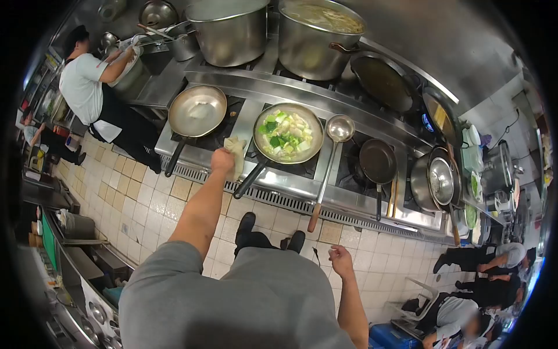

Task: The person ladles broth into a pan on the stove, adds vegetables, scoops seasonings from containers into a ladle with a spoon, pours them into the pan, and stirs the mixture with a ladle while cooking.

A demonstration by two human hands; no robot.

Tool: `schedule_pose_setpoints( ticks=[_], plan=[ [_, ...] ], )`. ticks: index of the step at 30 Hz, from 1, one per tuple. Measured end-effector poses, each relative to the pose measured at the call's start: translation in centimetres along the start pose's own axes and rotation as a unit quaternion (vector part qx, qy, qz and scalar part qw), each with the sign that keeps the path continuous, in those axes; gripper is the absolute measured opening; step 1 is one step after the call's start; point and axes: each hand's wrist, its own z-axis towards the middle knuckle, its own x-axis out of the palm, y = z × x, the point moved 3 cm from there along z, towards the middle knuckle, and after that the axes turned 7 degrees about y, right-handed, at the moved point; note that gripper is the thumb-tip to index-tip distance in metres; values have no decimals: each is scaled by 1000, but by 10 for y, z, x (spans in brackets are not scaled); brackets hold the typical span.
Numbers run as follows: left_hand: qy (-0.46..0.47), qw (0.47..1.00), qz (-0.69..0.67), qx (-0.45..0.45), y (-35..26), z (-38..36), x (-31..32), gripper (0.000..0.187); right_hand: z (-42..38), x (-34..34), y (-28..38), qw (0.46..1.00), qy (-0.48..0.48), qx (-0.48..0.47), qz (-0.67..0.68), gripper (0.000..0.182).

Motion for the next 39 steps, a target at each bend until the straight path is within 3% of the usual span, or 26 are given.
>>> schedule_pose_setpoints(
  ticks=[2, 4, 5, 7, 9, 11, 12, 13, 14, 15, 17, 19, 21, 26, 29, 35, 37, 38, 39],
  plan=[
    [-11, 999, -35, -7, 19, 4, 5, 33, 4, 3, 11, 1000, -11, 3, 15, 28],
    [6, 981, -184, 66, 31, 5, 6, 25, 16, 10, 28, 992, -51, 13, 114, 28],
    [6, 981, -184, 69, 28, 1, 0, 25, 24, 12, 36, 992, -53, 12, 116, 28],
    [57, 919, -391, 4, 30, -12, -12, 15, 37, 21, 47, 998, -32, -12, 52, 29],
    [61, 913, -403, 8, 23, -14, -29, 9, 64, 29, 34, 997, -56, -42, -24, 34],
    [114, 916, -384, -17, 26, -6, -33, 9, 78, 34, 52, 991, -119, -62, 19, 42],
    [113, 917, -383, -22, 31, -5, -34, 9, 91, 38, 49, 993, -100, -6, 70, 47],
    [7, 974, -221, 51, 31, -4, -42, 12, 96, 43, 57, 993, -98, -4, 68, 47],
    [-99, 986, -51, 123, 24, -5, -49, 17, 101, 50, 65, 986, -73, 50, 144, 45],
    [-99, 986, -51, 122, 21, -5, -49, 17, 103, 56, 71, 969, -49, 104, 219, 44],
    [-70, 973, -54, 213, 6, -14, -51, 33, 112, 61, 74, 958, -5, 105, 266, 36],
    [-49, 970, -30, 236, 4, -14, -34, 36, 117, 65, 84, 920, 118, 95, 363, 30],
    [-28, 966, -5, 259, 15, -13, -10, 39, 111, 63, 97, 917, 91, 122, 368, 28],
    [22, 937, 75, 341, 11, -57, 23, 55, 91, 32, 127, 946, 42, 72, 313, 22],
    [9, 938, 116, 326, 14, -76, 52, 61, 67, 5, 155, 952, 23, 46, 302, 21],
    [-21, 923, 103, 370, -44, -131, 76, 69, 47, -34, 169, 976, 48, 25, 210, 20],
    [101, 948, 14, 302, -60, -146, 106, 70, 44, -42, 167, 977, 41, 26, 206, 18],
    [55, 929, 77, 359, -83, -162, 105, 72, 42, -46, 166, 978, 42, 14, 201, 17],
    [59, 928, 75, 360, -93, -171, 121, 72, 42, -51, 164, 980, 43, 3, 196, 17]
  ],
)
